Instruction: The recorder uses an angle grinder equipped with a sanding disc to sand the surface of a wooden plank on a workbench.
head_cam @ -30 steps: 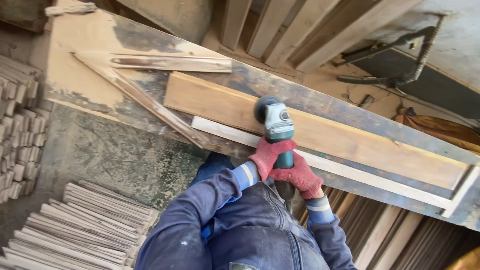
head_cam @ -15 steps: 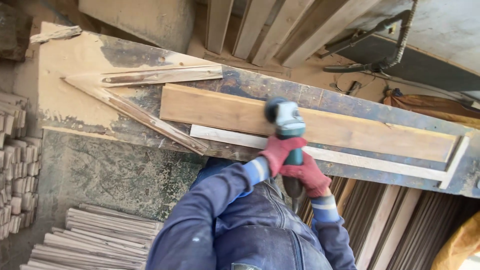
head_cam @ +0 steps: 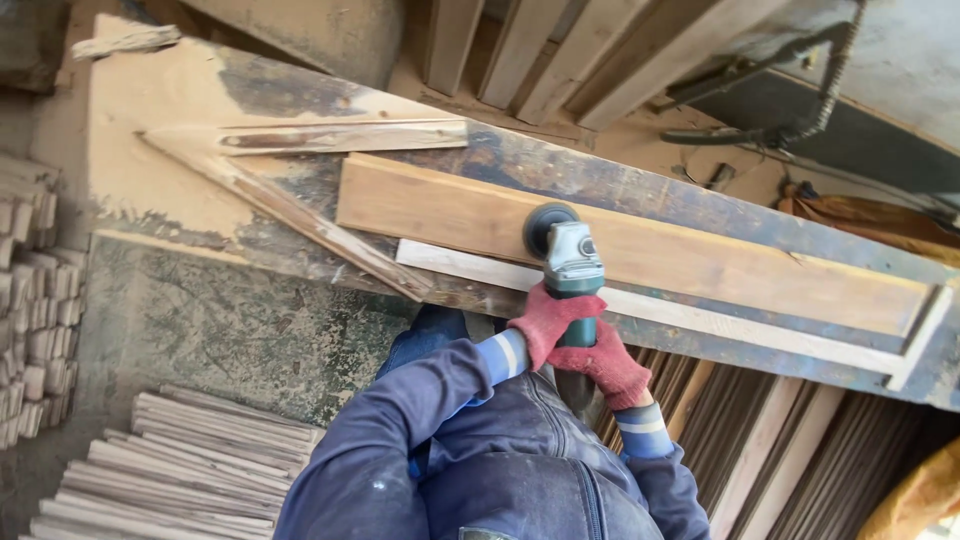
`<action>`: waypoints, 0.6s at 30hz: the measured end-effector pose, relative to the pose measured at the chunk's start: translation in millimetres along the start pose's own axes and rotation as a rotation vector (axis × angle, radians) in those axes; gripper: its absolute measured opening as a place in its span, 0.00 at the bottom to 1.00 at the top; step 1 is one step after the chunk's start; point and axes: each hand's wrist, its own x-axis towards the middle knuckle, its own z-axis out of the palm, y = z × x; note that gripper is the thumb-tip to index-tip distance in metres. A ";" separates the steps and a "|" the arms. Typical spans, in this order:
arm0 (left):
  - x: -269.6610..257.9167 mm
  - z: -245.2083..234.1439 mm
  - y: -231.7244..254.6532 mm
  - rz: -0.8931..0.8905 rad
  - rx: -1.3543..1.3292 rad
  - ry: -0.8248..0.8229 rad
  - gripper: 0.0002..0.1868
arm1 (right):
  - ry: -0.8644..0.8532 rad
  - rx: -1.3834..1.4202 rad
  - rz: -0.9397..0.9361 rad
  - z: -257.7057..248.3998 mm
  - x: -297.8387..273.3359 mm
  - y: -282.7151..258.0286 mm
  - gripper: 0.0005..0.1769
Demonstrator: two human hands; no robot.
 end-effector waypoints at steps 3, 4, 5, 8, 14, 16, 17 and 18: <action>8.5 -35.6 8.2 0.050 -0.080 0.045 0.29 | -0.118 -0.145 -0.035 34.4 8.4 -24.7 0.38; 10.9 -49.4 15.9 0.058 -0.088 0.053 0.29 | -0.129 -0.152 -0.040 48.5 5.8 -41.4 0.38; 13.2 -62.6 23.6 0.092 -0.117 0.063 0.28 | -0.151 -0.189 -0.051 62.1 2.9 -58.1 0.39; 17.7 -100.3 52.5 0.153 -0.200 0.082 0.25 | -0.218 -0.250 -0.069 97.2 15.3 -81.8 0.41; 27.6 -154.2 90.0 0.205 -0.291 0.168 0.21 | -0.371 -0.341 -0.110 150.1 33.3 -120.1 0.38; 30.9 -150.7 91.8 0.200 -0.310 0.190 0.23 | -0.379 -0.366 -0.100 150.4 32.6 -122.6 0.39; 32.8 -144.4 91.1 0.180 -0.290 0.167 0.25 | -0.335 -0.311 -0.086 147.6 26.9 -125.4 0.38; 35.4 -137.3 91.2 0.161 -0.271 0.141 0.27 | -0.289 -0.257 -0.075 144.4 21.6 -129.2 0.37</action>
